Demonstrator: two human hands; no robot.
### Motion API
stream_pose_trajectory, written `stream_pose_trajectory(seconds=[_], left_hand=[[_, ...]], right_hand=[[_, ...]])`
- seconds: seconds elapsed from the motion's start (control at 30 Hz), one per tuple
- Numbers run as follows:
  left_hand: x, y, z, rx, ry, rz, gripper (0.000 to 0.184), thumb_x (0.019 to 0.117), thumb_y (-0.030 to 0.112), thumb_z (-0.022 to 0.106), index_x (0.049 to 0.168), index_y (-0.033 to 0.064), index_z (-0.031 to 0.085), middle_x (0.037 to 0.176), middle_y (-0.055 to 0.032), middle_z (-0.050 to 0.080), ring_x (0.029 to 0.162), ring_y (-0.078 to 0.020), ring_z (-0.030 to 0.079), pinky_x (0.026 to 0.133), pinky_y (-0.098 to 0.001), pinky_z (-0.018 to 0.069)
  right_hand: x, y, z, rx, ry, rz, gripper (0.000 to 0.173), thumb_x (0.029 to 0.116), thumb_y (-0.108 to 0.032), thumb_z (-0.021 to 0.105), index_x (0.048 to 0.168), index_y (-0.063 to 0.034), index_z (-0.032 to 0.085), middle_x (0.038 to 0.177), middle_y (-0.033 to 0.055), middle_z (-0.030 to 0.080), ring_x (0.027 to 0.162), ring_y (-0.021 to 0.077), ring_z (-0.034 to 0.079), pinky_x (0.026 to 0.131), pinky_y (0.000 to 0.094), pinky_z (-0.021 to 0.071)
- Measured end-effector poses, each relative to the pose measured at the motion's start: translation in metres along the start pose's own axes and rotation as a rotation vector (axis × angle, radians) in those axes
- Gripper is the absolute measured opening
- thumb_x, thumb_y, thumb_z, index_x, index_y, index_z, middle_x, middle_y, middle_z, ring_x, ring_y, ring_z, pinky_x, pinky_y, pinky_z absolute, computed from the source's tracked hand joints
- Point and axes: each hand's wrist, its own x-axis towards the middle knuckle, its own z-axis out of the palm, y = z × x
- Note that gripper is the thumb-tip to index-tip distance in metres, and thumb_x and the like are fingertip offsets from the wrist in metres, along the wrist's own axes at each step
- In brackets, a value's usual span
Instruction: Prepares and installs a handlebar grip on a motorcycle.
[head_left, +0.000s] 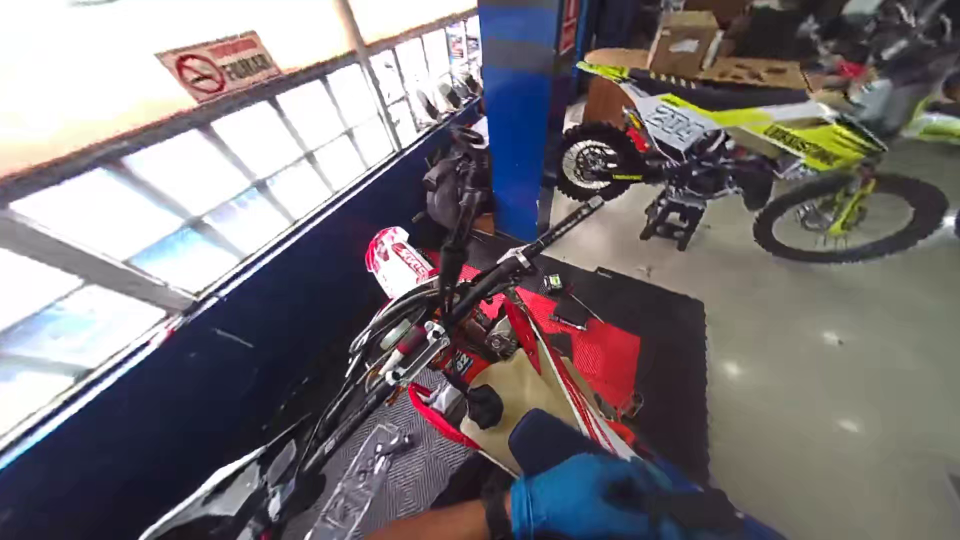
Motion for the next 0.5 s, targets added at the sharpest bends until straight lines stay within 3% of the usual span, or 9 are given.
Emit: stream_pose_trajectory(seconds=[0.1,0.2,0.33,0.47,0.5], left_hand=[[-0.022,-0.012,-0.001,-0.112,0.228,-0.013,0.038,0.0997,0.018,0.065,0.133,0.0003,0.063,0.128,-0.0175,0.068,0.120,-0.0261,0.065,0.106,-0.0484,0.0504],[-0.047,-0.017,-0.006,-0.110,0.367,-0.026,0.040,0.0999,0.020,0.066,0.137,0.0047,0.062,0.133,-0.0125,0.067,0.122,-0.0210,0.064,0.108,-0.0454,0.0500],[-0.072,-0.006,-0.012,-0.103,0.493,-0.108,0.035,0.0993,0.023,0.065,0.126,0.0003,0.066,0.119,-0.0166,0.070,0.111,-0.0239,0.067,0.100,-0.0481,0.0532],[-0.084,-0.007,-0.027,-0.121,0.499,-0.116,0.035,0.1001,0.023,0.065,0.126,0.0002,0.065,0.127,-0.0160,0.067,0.117,-0.0223,0.065,0.105,-0.0456,0.0517],[-0.086,-0.005,-0.032,-0.122,0.493,-0.104,0.035,0.0998,0.023,0.065,0.126,-0.0001,0.065,0.124,-0.0161,0.068,0.115,-0.0219,0.066,0.103,-0.0451,0.0525]], right_hand=[[0.023,0.018,0.008,0.047,-0.211,-0.002,0.023,0.0888,0.007,0.060,0.111,0.0048,0.060,0.101,-0.0006,0.072,0.095,0.0023,0.069,0.089,0.0227,0.0583],[0.058,0.081,-0.002,0.137,-0.531,-0.181,0.037,0.0955,-0.020,0.071,0.125,0.0006,0.065,0.123,0.0090,0.072,0.114,0.0170,0.068,0.101,0.0346,0.0551],[0.055,0.066,0.026,0.110,-0.605,-0.112,0.023,0.0953,-0.024,0.069,0.115,-0.0129,0.073,0.113,-0.0011,0.076,0.107,0.0088,0.069,0.098,0.0296,0.0561],[0.060,0.064,0.045,0.142,-0.694,-0.144,0.030,0.0944,-0.028,0.072,0.118,-0.0083,0.072,0.117,0.0057,0.075,0.110,0.0148,0.069,0.100,0.0337,0.0551],[0.059,0.060,0.051,0.135,-0.673,-0.157,0.027,0.0938,-0.027,0.072,0.115,-0.0108,0.075,0.114,0.0036,0.076,0.108,0.0128,0.070,0.098,0.0316,0.0562]])
